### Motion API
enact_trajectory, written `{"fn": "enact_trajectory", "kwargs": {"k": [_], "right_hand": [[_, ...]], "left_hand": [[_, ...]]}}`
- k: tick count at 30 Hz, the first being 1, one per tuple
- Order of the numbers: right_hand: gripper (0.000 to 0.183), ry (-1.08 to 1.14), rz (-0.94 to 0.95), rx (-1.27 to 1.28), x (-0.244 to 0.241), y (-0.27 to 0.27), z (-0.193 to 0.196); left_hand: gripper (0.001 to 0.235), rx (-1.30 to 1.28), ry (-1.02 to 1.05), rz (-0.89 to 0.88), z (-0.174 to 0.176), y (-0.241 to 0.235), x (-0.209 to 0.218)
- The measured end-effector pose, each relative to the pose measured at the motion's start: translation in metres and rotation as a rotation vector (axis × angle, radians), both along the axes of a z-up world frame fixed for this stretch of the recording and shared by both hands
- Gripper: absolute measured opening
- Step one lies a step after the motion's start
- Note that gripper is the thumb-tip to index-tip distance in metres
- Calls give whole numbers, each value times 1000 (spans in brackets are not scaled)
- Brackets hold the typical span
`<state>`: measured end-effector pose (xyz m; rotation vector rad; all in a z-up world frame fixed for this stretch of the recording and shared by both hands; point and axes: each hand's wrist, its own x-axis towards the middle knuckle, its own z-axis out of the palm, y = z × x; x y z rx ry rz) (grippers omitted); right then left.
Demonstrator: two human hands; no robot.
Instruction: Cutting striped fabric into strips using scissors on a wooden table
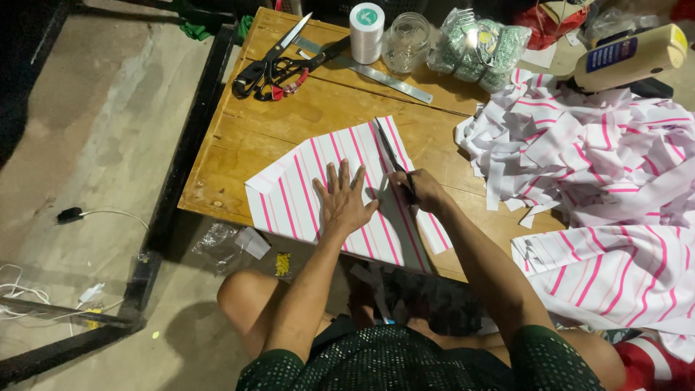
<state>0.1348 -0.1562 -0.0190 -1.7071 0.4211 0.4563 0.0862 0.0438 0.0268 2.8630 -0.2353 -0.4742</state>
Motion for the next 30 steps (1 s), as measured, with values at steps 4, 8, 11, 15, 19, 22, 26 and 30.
{"fn": "enact_trajectory", "kwargs": {"k": [4,8,11,15,19,22,26,30], "right_hand": [[43,-16,8,4,4,-3,-6],[43,-36,26,1,8,-8,-27],[43,-42,38,-6,8,-9,-28],[45,-40,62,-20,5,-6,-7],[44,-97,-31,60,4,-7,-50],[48,-114,-39,66,-28,-3,-41],[25,-138,202,-392,-76,0,-41],[38,-188,429,-882,-105,11,-41]], "left_hand": [[86,-28,-13,2,0,1,-2],[86,-19,-11,5,-2,1,-1],[86,-12,-10,4,-2,0,0],[87,-33,-14,7,-6,0,1],[88,-29,-30,4,-11,1,3],[87,-41,-86,-3,-23,3,8],[67,-199,-352,73,-77,8,36],[56,-331,-693,173,-116,10,58]]}}
